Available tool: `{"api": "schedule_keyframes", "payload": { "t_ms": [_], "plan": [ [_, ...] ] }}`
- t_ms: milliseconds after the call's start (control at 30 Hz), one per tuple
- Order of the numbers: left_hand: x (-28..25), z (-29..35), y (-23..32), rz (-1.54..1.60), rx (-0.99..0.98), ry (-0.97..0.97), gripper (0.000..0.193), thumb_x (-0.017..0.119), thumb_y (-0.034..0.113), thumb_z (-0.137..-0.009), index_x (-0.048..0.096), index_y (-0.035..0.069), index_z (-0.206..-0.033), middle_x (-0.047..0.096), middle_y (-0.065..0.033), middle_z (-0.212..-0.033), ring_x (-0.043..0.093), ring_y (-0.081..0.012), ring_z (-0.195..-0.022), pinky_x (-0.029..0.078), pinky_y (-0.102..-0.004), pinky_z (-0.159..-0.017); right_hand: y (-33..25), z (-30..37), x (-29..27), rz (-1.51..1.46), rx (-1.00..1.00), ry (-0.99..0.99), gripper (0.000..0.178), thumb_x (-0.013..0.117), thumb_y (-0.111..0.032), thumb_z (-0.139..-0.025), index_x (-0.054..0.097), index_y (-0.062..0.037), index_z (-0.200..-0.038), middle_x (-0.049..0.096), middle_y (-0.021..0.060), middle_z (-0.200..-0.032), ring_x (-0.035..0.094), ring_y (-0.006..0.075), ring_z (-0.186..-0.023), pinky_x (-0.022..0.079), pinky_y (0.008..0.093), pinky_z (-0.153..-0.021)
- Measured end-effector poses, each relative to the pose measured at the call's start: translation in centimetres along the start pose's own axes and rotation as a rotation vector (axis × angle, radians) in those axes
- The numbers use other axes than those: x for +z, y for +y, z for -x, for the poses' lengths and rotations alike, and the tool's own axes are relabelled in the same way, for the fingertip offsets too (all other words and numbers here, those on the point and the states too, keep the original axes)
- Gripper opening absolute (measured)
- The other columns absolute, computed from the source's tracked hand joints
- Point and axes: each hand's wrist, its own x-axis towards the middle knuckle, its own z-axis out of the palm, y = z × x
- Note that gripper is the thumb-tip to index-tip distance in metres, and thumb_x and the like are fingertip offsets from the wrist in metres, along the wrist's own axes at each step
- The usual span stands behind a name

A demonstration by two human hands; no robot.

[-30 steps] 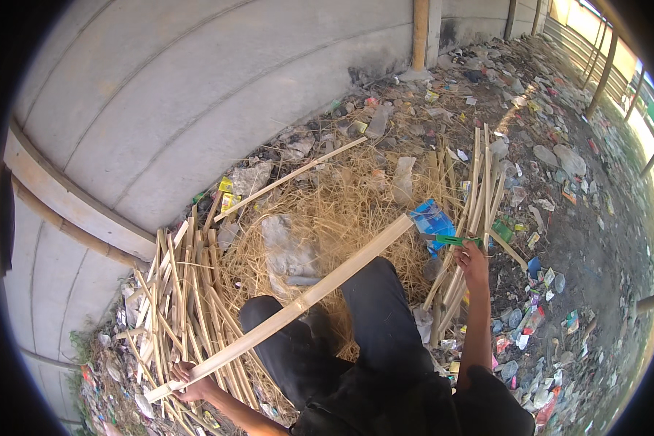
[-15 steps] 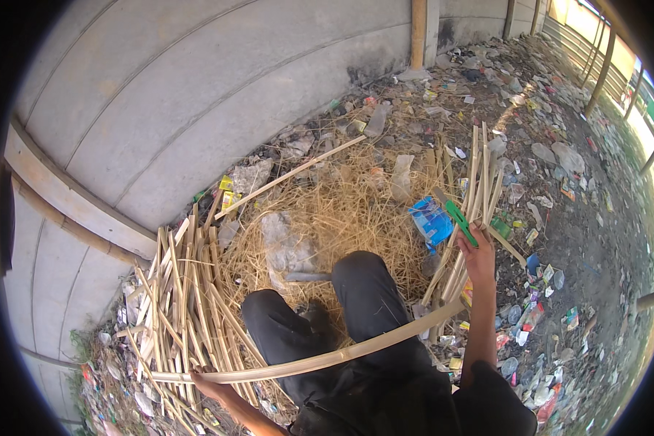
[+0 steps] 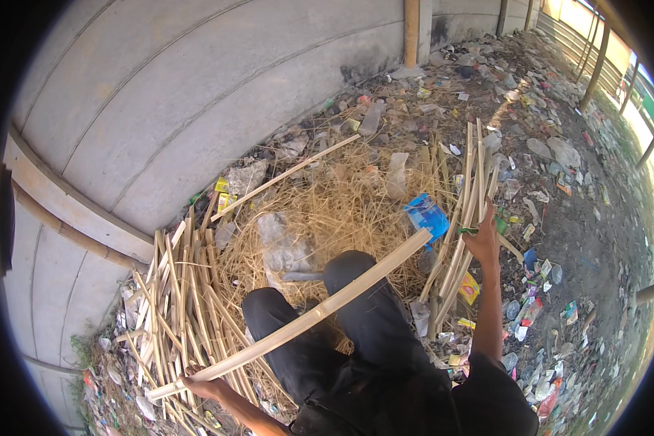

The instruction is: The person sits on the ground and uses a green utility knife to shave and smooth a long bamboo strip. They repeatedly scrape along the length of the strip, rotating it to work different sides, while surrounded by other bamboo pieces and debris.

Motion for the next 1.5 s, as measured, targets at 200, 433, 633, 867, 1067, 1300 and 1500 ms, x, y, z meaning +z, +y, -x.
{"api": "schedule_keyframes", "payload": {
  "t_ms": [200, 433, 633, 867, 1067, 1300, 1500],
  "plan": [
    [0.8, 1.1, -0.3, -0.046, 0.009, 0.016, 0.031, 0.046, 0.035, -0.12, 0.055, 0.005, -0.114, 0.052, -0.0045, -0.093, 0.052, -0.0175, -0.08, 0.048, -0.0376, -0.075, 14.5, 0.4, 2.7, 0.082, 0.057, -0.344, 0.04, 0.066, -0.011, -0.095, 0.073, -0.0084, -0.135, 0.077, 0.0201, -0.098, 0.073, 0.0347, -0.086, 0.056, 0.0463, -0.08],
    [0.9, 0.7, 0.2, -0.138, 0.036, 0.057, 0.041, 0.044, 0.037, -0.119, 0.057, 0.004, -0.14, 0.057, -0.0072, -0.105, 0.057, -0.0204, -0.093, 0.05, -0.0419, -0.082, 18.3, 4.3, 2.6, 0.663, 0.602, -0.247, 0.059, 0.076, -0.018, -0.085, 0.068, -0.0166, -0.143, 0.064, 0.0271, -0.145, 0.067, 0.0476, -0.129, 0.054, 0.0585, -0.103],
    [1.7, 1.0, 0.9, -0.129, 0.052, 0.109, 0.05, 0.045, 0.042, -0.119, 0.055, 0.003, -0.149, 0.063, -0.0115, -0.119, 0.061, -0.024, -0.103, 0.051, -0.0442, -0.088, 22.9, 3.8, 3.2, 0.564, 0.492, -0.148, 0.062, 0.078, -0.013, -0.083, 0.065, -0.0181, -0.144, 0.058, 0.0275, -0.153, 0.06, 0.0504, -0.138, 0.05, 0.0691, -0.104],
    [1.0, -1.0, -0.4, -0.082, 0.008, 0.08, 0.062, 0.048, 0.044, -0.116, 0.045, 0.003, -0.164, 0.058, -0.0219, -0.149, 0.056, -0.0384, -0.142, 0.047, -0.0578, -0.122, 23.8, 0.4, 13.4, 0.292, 0.18, -0.102, 0.07, 0.066, 0.007, -0.086, 0.056, -0.0105, -0.153, 0.071, 0.03, -0.129, 0.07, 0.0473, -0.12, 0.058, 0.0575, -0.101],
    [0.6, -0.7, 1.0, -0.098, 0.026, 0.066, 0.071, 0.048, 0.048, -0.113, 0.04, 0.004, -0.168, 0.045, -0.025, -0.169, 0.04, -0.0427, -0.159, 0.03, -0.0646, -0.135, 25.7, -2.3, 19.1, 0.237, 0.418, -0.351, 0.069, 0.065, 0.0, -0.093, 0.053, -0.007, -0.16, 0.068, 0.0322, -0.142, 0.067, 0.0476, -0.13, 0.056, 0.0545, -0.107],
    [1.5, 0.9, 0.9, -0.156, 0.034, 0.133, 0.065, 0.039, 0.045, -0.117, 0.042, 0.003, -0.166, 0.042, -0.0275, -0.169, 0.039, -0.0428, -0.159, 0.032, -0.0633, -0.134, 30.4, -3.5, 22.2, 0.327, 0.338, -0.291, 0.053, 0.068, -0.017, -0.095, 0.067, -0.0025, -0.145, 0.076, 0.029, -0.121, 0.073, 0.0418, -0.103, 0.058, 0.0512, -0.088],
    [3.6, 0.3, -1.6, -0.184, 0.02, 0.079, 0.057, 0.041, 0.042, -0.118, 0.048, 0.003, -0.159, 0.054, -0.0244, -0.149, 0.056, -0.0354, -0.133, 0.048, -0.0572, -0.115, 34.6, -5.7, 19.8, -0.048, 0.797, -0.17, 0.028, 0.057, -0.01, -0.096, 0.073, -0.0002, -0.117, 0.077, 0.0232, -0.091, 0.072, 0.031, -0.062, 0.05, 0.044, -0.05]
  ]
}}
